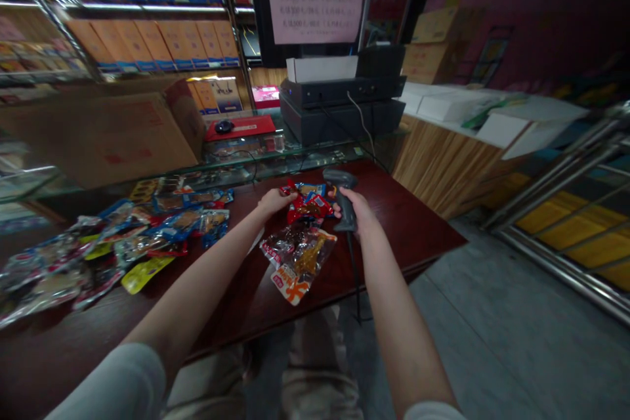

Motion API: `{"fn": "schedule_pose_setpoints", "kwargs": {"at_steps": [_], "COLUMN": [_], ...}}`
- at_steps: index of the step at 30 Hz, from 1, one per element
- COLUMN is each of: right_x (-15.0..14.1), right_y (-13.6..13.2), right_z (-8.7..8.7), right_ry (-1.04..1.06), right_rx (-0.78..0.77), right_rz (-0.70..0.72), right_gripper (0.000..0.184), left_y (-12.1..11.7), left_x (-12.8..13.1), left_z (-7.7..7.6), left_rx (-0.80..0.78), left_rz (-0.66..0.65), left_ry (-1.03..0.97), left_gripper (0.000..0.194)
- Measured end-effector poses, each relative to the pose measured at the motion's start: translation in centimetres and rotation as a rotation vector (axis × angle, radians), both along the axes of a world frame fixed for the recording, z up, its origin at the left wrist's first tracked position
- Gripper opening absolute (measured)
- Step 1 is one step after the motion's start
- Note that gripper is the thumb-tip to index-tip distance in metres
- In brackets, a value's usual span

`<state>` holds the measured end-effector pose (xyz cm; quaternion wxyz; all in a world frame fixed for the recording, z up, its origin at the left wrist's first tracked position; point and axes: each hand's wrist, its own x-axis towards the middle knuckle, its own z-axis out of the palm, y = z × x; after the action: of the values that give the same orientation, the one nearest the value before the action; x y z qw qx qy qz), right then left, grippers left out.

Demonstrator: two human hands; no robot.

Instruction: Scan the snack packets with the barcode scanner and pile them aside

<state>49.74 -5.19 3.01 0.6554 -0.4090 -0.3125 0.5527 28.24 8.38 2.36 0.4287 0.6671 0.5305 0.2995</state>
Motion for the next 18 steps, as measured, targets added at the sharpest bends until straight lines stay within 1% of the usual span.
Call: {"fn": "schedule_pose_setpoints", "kwargs": {"at_steps": [3,4,6,8,10,12,14,16,18], "right_x": [0.0,0.0,0.0,-0.1,-0.3,-0.5,-0.9,-1.2,-1.4], "right_y": [0.0,0.0,-0.1,-0.2,-0.4,-0.7,-1.0,-1.3,-1.6], "right_z": [-0.1,-0.1,-0.3,-0.3,-0.3,-0.1,0.3,0.7,1.0], "right_ry": [0.005,0.010,0.015,0.007,-0.010,-0.030,-0.055,-0.083,-0.109], "right_rx": [-0.021,-0.029,-0.043,-0.049,-0.050,-0.064,-0.063,-0.015,0.051], "right_rz": [0.018,0.027,0.043,0.053,0.057,0.073,0.115,0.167,0.234], "right_gripper": [0.020,0.020,0.019,0.020,0.022,0.027,0.033,0.036,0.038], "left_y": [-0.6,-0.9,-1.5,-2.0,-2.4,-2.8,-3.3,-4.2,-5.3], "left_x": [0.3,0.2,-0.4,-1.2,-2.3,-3.6,-4.9,-6.3,-7.5], "left_z": [-0.5,-0.6,-1.0,-1.1,-1.0,-0.6,-0.2,0.3,0.6], "left_rx": [0.021,0.041,0.101,0.161,0.186,0.193,0.224,0.273,0.318], "left_rz": [0.108,0.121,0.133,0.137,0.155,0.203,0.250,0.228,0.152], "left_ry": [0.116,0.101,-0.013,-0.184,-0.328,-0.397,-0.421,-0.429,-0.413], "left_gripper": [0.028,0.024,0.018,0.018,0.018,0.018,0.018,0.018,0.018]}}
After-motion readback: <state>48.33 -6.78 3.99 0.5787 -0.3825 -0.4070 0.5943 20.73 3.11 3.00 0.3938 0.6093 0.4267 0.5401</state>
